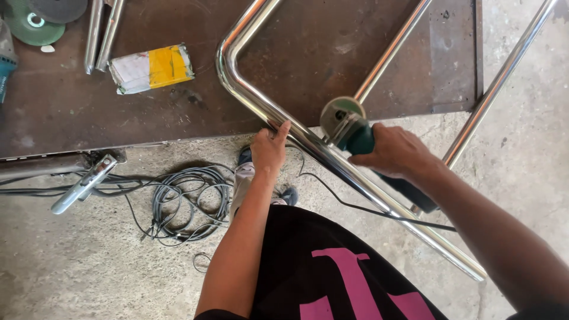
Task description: Use an angle grinder to smooth and polish the joints and surfaces of a stainless steel frame.
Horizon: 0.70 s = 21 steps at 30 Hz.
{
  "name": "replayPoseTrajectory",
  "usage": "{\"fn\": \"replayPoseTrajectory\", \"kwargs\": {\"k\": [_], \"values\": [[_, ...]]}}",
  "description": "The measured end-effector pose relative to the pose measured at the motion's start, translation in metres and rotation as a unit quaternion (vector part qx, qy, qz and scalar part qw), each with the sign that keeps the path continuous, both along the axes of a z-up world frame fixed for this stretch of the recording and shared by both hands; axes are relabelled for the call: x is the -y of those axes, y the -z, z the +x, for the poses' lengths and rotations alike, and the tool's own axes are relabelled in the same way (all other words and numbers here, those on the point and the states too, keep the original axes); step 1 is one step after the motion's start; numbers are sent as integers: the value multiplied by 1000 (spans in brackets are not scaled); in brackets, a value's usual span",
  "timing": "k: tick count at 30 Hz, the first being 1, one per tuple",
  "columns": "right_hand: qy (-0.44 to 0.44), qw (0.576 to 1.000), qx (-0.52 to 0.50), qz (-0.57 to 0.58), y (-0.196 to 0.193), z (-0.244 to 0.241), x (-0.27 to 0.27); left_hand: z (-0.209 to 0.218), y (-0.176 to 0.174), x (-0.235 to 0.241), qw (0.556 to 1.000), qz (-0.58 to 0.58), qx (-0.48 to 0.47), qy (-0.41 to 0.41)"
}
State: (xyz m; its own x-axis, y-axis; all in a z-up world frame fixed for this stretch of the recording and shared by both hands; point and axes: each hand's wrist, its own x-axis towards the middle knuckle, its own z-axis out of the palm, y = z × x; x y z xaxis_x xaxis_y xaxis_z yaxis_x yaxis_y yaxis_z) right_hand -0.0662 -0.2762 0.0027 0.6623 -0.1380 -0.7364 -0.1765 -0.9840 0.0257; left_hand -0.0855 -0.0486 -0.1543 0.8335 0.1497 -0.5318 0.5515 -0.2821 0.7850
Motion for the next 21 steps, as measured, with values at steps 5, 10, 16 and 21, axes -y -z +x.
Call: {"fn": "replayPoseTrajectory", "kwargs": {"k": [5, 10, 16, 21], "values": [[3, 1000, 12, 11, 1, -7, 12, -2, 27, 0, 1000, 13, 15, 10], [17, 999, 27, 26, 6, -23, 23, 0, 30, 7, 999, 28, 14, 17], [58, 993, 75, 70, 16, -30, 38, 2, 21, 4, 998, 57, 6, -14], [55, 992, 57, 95, 30, -47, 47, 11, 46, -1, 997, 29, -14, -68]]}}
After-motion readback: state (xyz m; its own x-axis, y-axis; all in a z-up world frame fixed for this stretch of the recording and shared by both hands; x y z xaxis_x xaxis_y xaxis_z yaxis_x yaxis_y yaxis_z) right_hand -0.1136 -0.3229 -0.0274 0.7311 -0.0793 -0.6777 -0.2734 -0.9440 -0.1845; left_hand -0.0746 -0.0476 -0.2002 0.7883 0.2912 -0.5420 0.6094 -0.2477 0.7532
